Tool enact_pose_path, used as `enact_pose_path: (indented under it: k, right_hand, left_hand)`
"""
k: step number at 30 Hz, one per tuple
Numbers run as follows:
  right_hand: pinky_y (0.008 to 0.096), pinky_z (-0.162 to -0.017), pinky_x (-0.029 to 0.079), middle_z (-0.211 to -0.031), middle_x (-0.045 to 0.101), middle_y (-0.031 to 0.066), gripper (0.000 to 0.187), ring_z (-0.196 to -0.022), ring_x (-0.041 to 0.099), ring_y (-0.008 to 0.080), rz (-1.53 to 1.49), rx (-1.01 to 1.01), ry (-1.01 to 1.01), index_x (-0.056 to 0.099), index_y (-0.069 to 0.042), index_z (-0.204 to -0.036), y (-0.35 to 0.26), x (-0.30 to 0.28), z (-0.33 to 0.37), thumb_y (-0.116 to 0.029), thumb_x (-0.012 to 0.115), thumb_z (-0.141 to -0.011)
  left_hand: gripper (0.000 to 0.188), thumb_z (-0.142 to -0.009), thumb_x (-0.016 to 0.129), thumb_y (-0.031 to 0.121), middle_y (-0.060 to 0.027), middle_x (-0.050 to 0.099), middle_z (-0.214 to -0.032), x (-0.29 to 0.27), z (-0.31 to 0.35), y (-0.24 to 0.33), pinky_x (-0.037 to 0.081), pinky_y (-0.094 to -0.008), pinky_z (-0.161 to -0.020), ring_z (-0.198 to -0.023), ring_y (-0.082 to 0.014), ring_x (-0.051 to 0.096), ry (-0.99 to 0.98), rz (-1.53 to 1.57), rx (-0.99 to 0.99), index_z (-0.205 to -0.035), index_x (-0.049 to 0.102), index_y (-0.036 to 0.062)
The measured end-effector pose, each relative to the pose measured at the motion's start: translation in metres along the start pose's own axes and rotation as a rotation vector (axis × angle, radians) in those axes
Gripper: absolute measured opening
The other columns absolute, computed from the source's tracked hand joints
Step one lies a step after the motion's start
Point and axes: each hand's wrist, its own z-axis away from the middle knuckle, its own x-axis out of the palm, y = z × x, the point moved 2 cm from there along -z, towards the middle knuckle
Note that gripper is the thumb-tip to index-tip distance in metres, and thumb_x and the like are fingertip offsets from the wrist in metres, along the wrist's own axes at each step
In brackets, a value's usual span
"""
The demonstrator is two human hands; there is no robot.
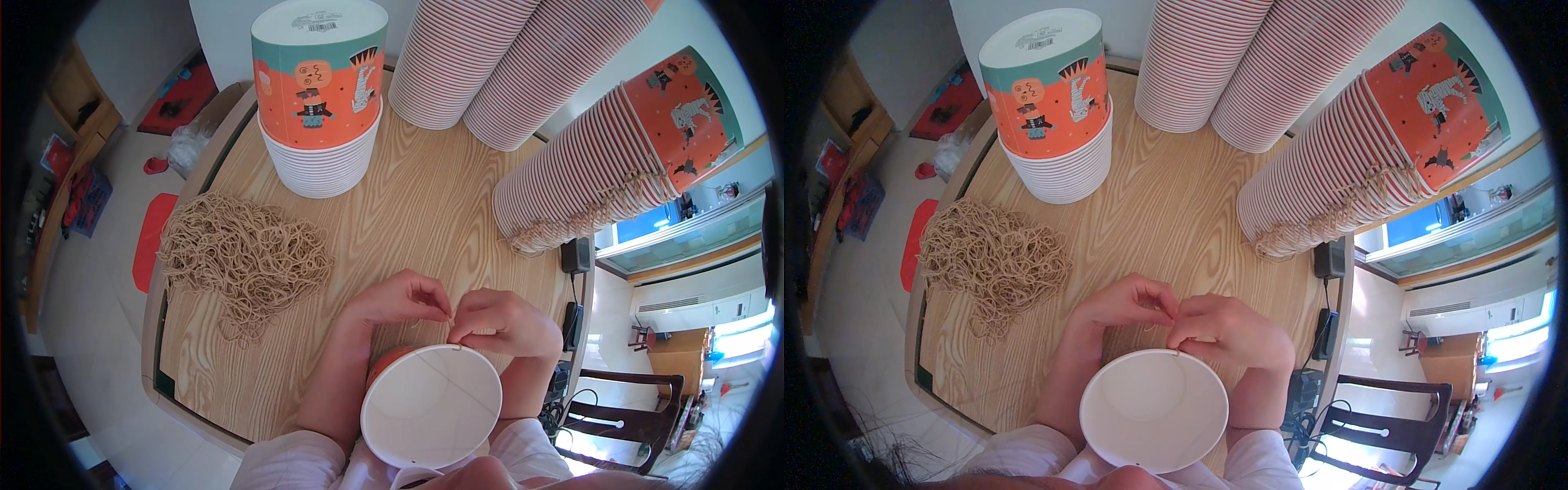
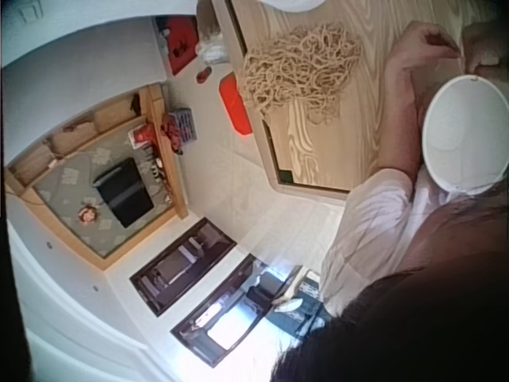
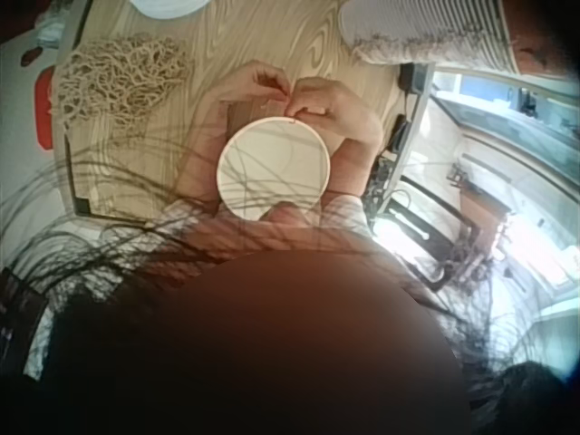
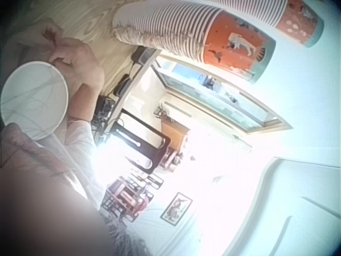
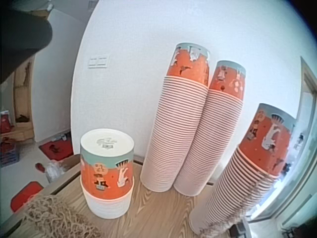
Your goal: Attaching rubber bands to paper cups and stacking them.
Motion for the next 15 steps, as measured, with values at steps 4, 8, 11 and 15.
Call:
enact_pose_path:
  k: [4, 8, 11, 15]
  right_hand:
    - [0.0347, -0.068, 0.048, -0.082, 0.061, 0.0086, 0.012, -0.079, 0.061, 0.0274, 0.006, 0.002, 0.007, 0.066, -0.007, -0.090, 0.001, 0.001, 0.000, -0.008, 0.068, -0.078]
    - [0.0341, -0.068, 0.048, -0.082, 0.062, 0.0079, 0.014, -0.078, 0.062, 0.0263, -0.041, 0.099, 0.090, 0.066, -0.006, -0.091, -0.004, 0.000, 0.000, -0.009, 0.069, -0.078]
    - [0.0329, -0.067, 0.048, -0.082, 0.063, 0.0075, 0.015, -0.076, 0.062, 0.0246, -0.024, 0.082, 0.158, 0.065, -0.005, -0.092, -0.006, -0.003, 0.003, -0.009, 0.070, -0.078]
    - [0.0311, -0.065, 0.048, -0.082, 0.063, 0.0076, 0.019, -0.075, 0.062, 0.0225, -0.004, 0.081, 0.144, 0.063, -0.003, -0.091, -0.010, -0.002, 0.008, -0.010, 0.073, -0.077]
  left_hand:
    - [0.012, -0.082, 0.070, 0.006, -0.0029, 0.068, -0.086, 0.000, 0.000, 0.001, 0.049, -0.0237, -0.077, -0.083, -0.0088, 0.062, 0.013, -0.002, -0.016, -0.093, 0.068, 0.0008]
    - [0.014, -0.084, 0.067, 0.004, -0.0037, 0.068, -0.085, 0.001, 0.000, 0.006, 0.050, -0.0239, -0.076, -0.082, -0.0094, 0.063, 0.037, -0.037, -0.010, -0.097, 0.067, 0.0008]
    - [0.017, -0.085, 0.063, 0.003, -0.0036, 0.066, -0.082, 0.001, 0.000, 0.006, 0.050, -0.0245, -0.073, -0.079, -0.0099, 0.063, 0.059, -0.007, 0.007, -0.102, 0.065, 0.0011]
    - [0.018, -0.087, 0.060, 0.003, -0.0031, 0.063, -0.074, -0.001, 0.004, 0.017, 0.049, -0.0239, -0.067, -0.069, -0.0100, 0.061, 0.142, 0.106, -0.015, -0.105, 0.062, 0.0001]
